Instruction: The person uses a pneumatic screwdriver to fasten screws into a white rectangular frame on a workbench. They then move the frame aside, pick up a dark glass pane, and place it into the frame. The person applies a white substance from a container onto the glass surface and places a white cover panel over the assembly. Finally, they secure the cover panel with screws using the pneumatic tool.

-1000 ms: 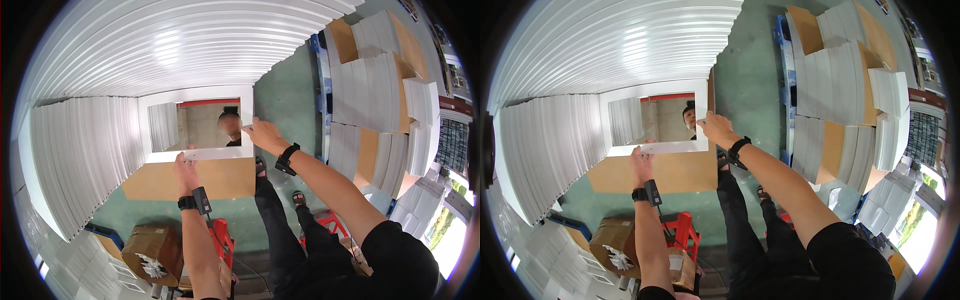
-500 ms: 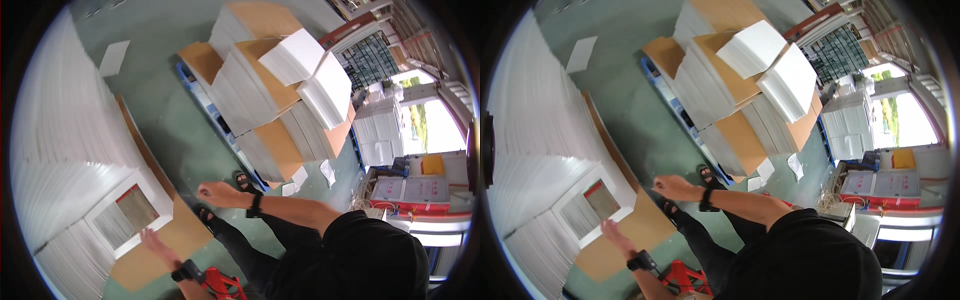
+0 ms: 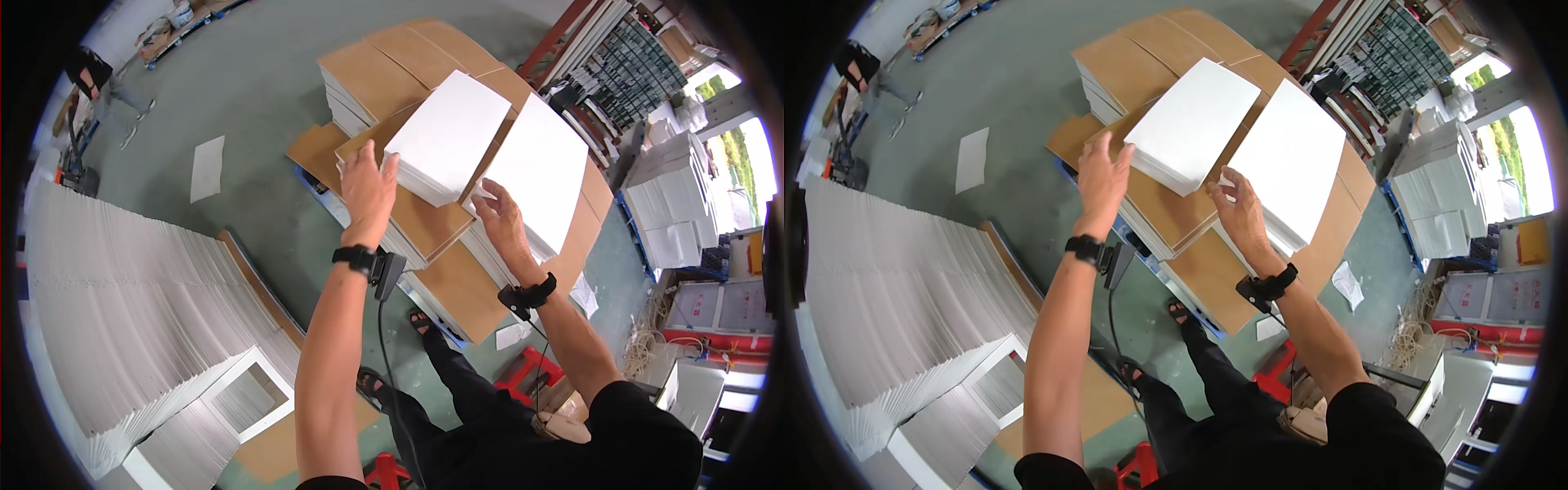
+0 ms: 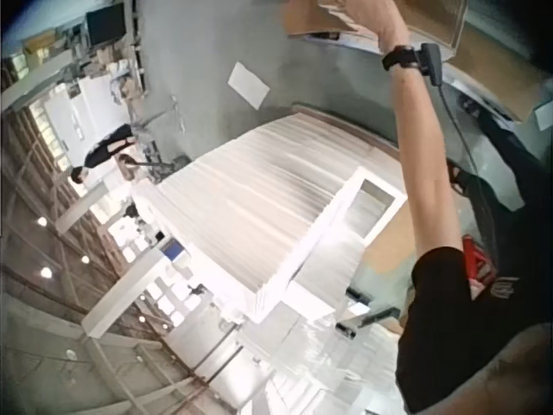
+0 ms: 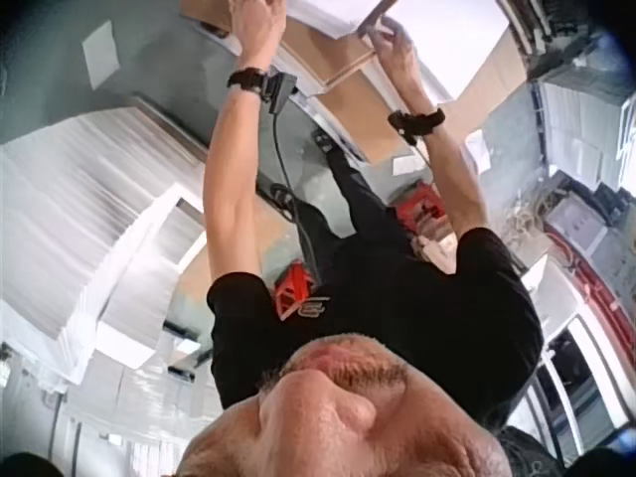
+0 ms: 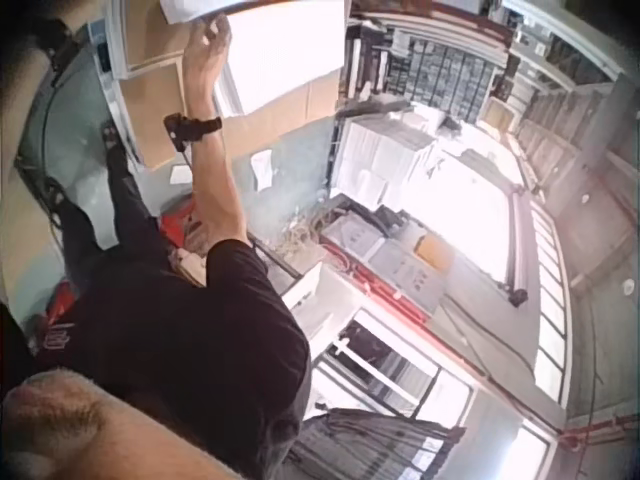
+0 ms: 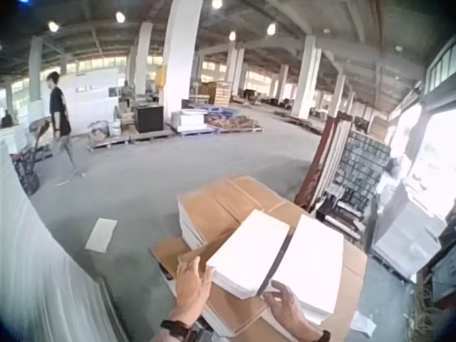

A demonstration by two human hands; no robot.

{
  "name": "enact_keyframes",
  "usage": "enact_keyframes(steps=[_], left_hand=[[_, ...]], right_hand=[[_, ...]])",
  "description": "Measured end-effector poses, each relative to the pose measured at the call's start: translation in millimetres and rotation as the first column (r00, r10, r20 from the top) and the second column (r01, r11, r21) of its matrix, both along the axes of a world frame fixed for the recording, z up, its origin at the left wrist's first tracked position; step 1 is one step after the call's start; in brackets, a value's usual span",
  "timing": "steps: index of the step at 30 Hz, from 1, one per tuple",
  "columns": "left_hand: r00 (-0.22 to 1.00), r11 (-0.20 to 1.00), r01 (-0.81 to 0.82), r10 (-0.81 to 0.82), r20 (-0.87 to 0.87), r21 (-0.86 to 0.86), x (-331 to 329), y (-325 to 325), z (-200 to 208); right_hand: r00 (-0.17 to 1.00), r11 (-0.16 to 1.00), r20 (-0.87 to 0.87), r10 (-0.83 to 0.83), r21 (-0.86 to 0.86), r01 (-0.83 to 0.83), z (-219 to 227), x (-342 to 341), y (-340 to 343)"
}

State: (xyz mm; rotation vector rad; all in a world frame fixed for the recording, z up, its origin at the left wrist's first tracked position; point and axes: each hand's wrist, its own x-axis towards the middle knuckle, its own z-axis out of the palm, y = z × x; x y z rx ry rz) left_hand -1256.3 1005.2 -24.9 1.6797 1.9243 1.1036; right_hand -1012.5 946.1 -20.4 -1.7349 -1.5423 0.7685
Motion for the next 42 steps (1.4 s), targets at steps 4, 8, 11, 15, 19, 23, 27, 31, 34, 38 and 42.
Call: enact_keyframes(steps=[4,8,11,15,19,23,27,31,34,38,42], left_hand=[[0.996,0.994,0.044,-0.052,-0.072,-0.103,38,35,-20],[0.988,0.998,-0.009,0.000,-0.155,-0.057,55,35,-17],[0.973,0.998,-0.003,0.019,-0.229,0.069,56,38,-20],[0.988,0.999,-0.032,0.034,-0.150,0.014,62,43,-10],[0.999,0.991,-0.037,0.041,-0.029,0.127,54,33,-7],[0.931,0.936,-0.076,-0.057,0.361,0.345,59,-12,7],[0.905,0.972,-0.085,-0.016,0.425,0.217,7,-129,-14],[0.634,0.910,-0.030,0.337,0.696,-0.413,-21,-281,-53],[0.247,0.891,-0.163,0.453,0.857,-0.424,-16,-389,-110],[-0.028,0.653,-0.446,0.673,0.739,-0.612,-42,-513,-193],[-0.097,0.451,-0.618,0.769,0.632,-0.644,-140,-569,-264]], right_hand=[[0.990,0.988,-0.106,0.090,-0.112,-0.102,-3,10,22],[0.977,0.985,-0.202,0.064,-0.147,-0.094,1,12,22],[0.957,0.987,-0.287,0.044,-0.137,-0.086,4,13,22],[0.921,0.995,-0.379,-0.094,-0.066,0.074,-4,16,25],[0.816,0.981,-0.546,-0.192,-0.127,0.146,-19,22,28],[0.750,0.985,-0.643,-0.158,-0.046,0.168,-31,59,10],[0.871,0.943,-0.416,0.261,-0.084,-0.323,-13,63,-33],[0.739,0.673,-0.212,0.640,-0.311,-0.671,-48,52,-80],[0.603,0.515,-0.181,0.777,-0.368,-0.774,-46,-30,-129],[0.517,0.438,-0.167,0.839,-0.357,-0.825,-61,-99,-178],[0.343,0.228,-0.148,0.928,-0.505,-0.833,-84,-121,-214]])
